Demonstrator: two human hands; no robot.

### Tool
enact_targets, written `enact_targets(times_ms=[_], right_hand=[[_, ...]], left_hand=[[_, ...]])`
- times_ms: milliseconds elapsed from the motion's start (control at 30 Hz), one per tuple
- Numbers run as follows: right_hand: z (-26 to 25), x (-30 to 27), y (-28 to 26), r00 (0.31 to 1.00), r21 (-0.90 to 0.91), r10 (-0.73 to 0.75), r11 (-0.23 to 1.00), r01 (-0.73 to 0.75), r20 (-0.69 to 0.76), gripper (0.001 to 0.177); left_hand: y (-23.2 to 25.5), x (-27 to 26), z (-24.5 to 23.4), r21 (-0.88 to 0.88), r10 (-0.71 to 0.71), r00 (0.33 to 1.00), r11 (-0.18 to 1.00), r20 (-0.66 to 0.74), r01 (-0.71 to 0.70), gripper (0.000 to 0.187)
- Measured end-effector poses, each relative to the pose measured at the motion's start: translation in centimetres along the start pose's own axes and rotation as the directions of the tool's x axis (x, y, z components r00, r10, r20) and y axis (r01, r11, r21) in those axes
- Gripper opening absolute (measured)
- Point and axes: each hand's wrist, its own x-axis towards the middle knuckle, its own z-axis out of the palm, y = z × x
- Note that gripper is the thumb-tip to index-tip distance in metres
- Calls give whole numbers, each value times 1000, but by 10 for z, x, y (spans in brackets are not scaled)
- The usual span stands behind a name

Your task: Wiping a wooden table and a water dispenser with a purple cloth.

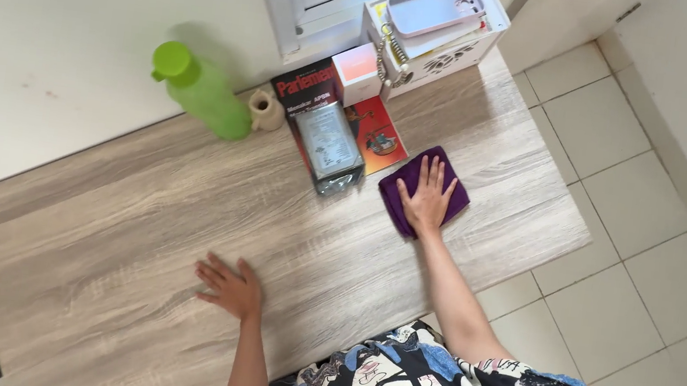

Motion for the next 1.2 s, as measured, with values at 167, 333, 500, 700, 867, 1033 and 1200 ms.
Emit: enact_targets(times_ms=[167, 333, 500, 700, 867, 1033, 1200], right_hand=[[-13, 60, 52, 986, 10, -150, 989, 150, 76, 82], [-24, 121, 84, 915, 9, -345, 936, 351, 212, 74], [-25, 163, 61, 765, 79, -565, 817, 571, 311, 80], [-14, 171, 19, 686, 104, -668, 734, 671, 289, 75], [-29, 187, 36, 692, 151, -656, 749, 645, 302, 77], [-32, 211, 84, 796, 53, -529, 840, 539, 293, 80], [-35, 221, 123, 976, 15, -140, 990, 139, 167, 75]], left_hand=[[13, -6, -8, 37, 32, 996, 999, -81, -29, 78], [17, -5, -8, 32, -6, 996, 999, -91, 9, 77], [17, -3, -5, 52, -34, 994, 998, -105, 39, 77], [15, -3, -4, 78, -39, 993, 996, -107, 48, 76], [16, -1, -2, 103, -49, 994, 993, -99, 59, 77], [17, -1, -5, 118, -61, 994, 990, -89, 71, 76], [16, 1, -4, 121, -74, 994, 989, -80, 84, 78]])
